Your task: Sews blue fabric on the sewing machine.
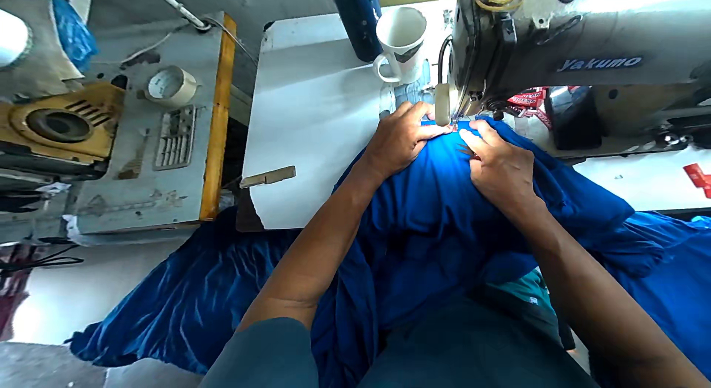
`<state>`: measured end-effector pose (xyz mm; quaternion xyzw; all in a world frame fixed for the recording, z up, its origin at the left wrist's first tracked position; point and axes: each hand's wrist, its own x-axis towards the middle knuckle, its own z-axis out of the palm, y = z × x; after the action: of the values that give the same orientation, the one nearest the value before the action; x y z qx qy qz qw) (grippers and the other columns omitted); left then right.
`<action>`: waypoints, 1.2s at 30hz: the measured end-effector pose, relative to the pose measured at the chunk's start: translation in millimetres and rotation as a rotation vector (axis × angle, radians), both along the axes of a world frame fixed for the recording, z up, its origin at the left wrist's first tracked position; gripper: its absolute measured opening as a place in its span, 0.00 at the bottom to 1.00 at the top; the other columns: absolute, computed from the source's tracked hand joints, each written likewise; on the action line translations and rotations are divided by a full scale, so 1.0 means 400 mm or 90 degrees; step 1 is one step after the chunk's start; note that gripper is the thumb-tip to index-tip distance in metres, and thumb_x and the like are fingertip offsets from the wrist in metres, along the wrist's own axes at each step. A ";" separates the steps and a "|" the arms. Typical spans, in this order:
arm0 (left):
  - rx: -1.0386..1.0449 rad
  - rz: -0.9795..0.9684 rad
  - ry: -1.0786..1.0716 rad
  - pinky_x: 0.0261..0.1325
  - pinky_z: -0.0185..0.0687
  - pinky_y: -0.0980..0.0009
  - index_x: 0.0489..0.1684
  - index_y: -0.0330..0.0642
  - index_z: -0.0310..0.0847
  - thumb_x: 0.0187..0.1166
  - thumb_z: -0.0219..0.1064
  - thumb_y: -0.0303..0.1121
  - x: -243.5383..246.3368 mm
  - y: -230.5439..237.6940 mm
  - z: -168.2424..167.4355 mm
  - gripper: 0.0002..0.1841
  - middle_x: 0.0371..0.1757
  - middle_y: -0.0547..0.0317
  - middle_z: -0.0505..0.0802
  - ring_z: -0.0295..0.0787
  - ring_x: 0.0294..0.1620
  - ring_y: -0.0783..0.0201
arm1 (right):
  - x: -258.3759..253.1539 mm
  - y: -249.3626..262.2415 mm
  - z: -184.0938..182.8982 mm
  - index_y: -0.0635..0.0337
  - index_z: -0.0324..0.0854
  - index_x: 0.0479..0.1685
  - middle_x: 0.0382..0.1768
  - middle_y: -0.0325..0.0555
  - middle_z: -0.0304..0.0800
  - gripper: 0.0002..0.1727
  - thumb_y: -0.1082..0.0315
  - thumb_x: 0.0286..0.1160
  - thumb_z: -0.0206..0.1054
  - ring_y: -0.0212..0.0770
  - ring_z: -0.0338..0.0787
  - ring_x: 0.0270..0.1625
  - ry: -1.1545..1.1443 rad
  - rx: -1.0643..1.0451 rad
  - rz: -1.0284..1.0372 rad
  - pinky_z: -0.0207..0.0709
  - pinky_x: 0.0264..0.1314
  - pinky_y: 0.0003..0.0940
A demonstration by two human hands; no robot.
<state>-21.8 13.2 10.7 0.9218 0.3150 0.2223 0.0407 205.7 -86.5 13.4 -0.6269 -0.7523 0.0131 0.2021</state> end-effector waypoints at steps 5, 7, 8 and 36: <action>-0.015 0.005 0.011 0.54 0.81 0.56 0.69 0.76 0.87 0.86 0.55 0.32 -0.001 -0.004 0.000 0.24 0.68 0.59 0.87 0.82 0.63 0.53 | 0.007 0.012 -0.001 0.41 0.87 0.72 0.78 0.37 0.82 0.28 0.71 0.73 0.60 0.48 0.93 0.43 0.004 0.002 0.000 0.81 0.32 0.52; -0.013 0.006 0.011 0.53 0.81 0.56 0.69 0.76 0.87 0.86 0.55 0.32 0.001 -0.002 0.003 0.24 0.68 0.59 0.86 0.82 0.62 0.53 | 0.009 0.011 0.001 0.42 0.87 0.72 0.78 0.38 0.82 0.27 0.71 0.72 0.61 0.47 0.93 0.42 0.011 0.008 0.004 0.81 0.31 0.51; -0.011 0.004 0.011 0.52 0.81 0.56 0.69 0.75 0.87 0.86 0.55 0.32 0.002 0.000 0.002 0.24 0.68 0.59 0.86 0.82 0.62 0.53 | 0.010 0.008 0.002 0.43 0.87 0.72 0.79 0.38 0.81 0.27 0.72 0.73 0.62 0.47 0.93 0.41 0.014 0.009 0.008 0.81 0.30 0.51; -0.008 0.018 0.019 0.57 0.81 0.56 0.70 0.76 0.87 0.85 0.55 0.32 0.005 0.002 0.000 0.24 0.68 0.60 0.86 0.82 0.64 0.54 | 0.017 0.028 0.006 0.42 0.88 0.71 0.79 0.36 0.82 0.26 0.69 0.74 0.60 0.48 0.94 0.41 0.000 0.008 0.011 0.81 0.31 0.52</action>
<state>-19.9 14.0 10.7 0.9203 0.3297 0.2069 0.0388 212.6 -75.4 15.8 -0.6191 -0.7578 0.0102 0.2058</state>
